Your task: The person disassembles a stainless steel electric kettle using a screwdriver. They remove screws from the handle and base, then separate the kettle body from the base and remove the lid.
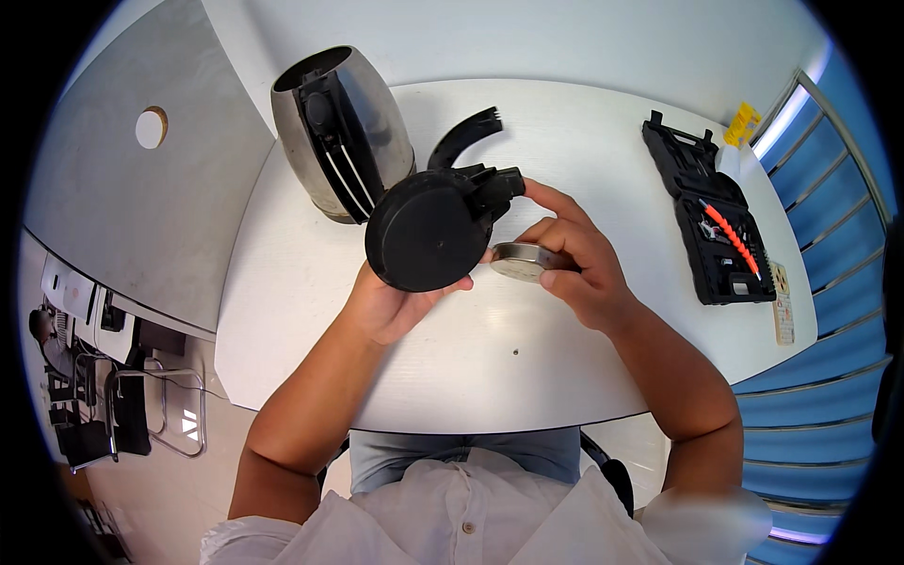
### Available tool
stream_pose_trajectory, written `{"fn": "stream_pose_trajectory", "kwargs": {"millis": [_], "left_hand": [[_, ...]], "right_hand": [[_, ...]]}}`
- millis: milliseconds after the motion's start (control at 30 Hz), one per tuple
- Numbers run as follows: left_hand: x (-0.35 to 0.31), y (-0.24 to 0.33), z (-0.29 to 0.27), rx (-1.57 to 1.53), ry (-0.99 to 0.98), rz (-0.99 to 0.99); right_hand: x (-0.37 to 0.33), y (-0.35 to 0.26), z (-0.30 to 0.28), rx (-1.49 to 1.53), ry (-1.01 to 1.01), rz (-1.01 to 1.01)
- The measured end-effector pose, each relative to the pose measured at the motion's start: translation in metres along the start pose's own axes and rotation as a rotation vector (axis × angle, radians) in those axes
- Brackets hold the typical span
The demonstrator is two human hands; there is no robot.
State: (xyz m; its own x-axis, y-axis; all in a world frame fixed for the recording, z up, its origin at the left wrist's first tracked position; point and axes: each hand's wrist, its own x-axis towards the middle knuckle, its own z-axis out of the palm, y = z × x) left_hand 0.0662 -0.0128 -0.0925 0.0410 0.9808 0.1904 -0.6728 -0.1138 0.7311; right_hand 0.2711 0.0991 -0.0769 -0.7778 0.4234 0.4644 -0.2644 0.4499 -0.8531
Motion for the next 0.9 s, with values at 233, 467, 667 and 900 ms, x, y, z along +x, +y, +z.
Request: {"fn": "stream_pose_trajectory", "kwargs": {"millis": [233,467,667,900], "left_hand": [[-0.001,0.009,0.01,-0.013,0.015,-0.053],[-0.002,0.01,0.004,-0.258,0.001,-0.093],[-0.001,0.008,0.007,-0.329,0.01,-0.099],[-0.001,0.003,0.007,-0.313,0.058,-0.114]], "right_hand": [[0.003,0.013,-0.004,0.067,0.041,-0.016],[0.005,0.005,-0.003,-0.008,0.017,0.054],[0.006,0.003,-0.011,0.005,0.212,0.179],[0.014,-0.006,-0.008,0.528,0.533,0.24]]}}
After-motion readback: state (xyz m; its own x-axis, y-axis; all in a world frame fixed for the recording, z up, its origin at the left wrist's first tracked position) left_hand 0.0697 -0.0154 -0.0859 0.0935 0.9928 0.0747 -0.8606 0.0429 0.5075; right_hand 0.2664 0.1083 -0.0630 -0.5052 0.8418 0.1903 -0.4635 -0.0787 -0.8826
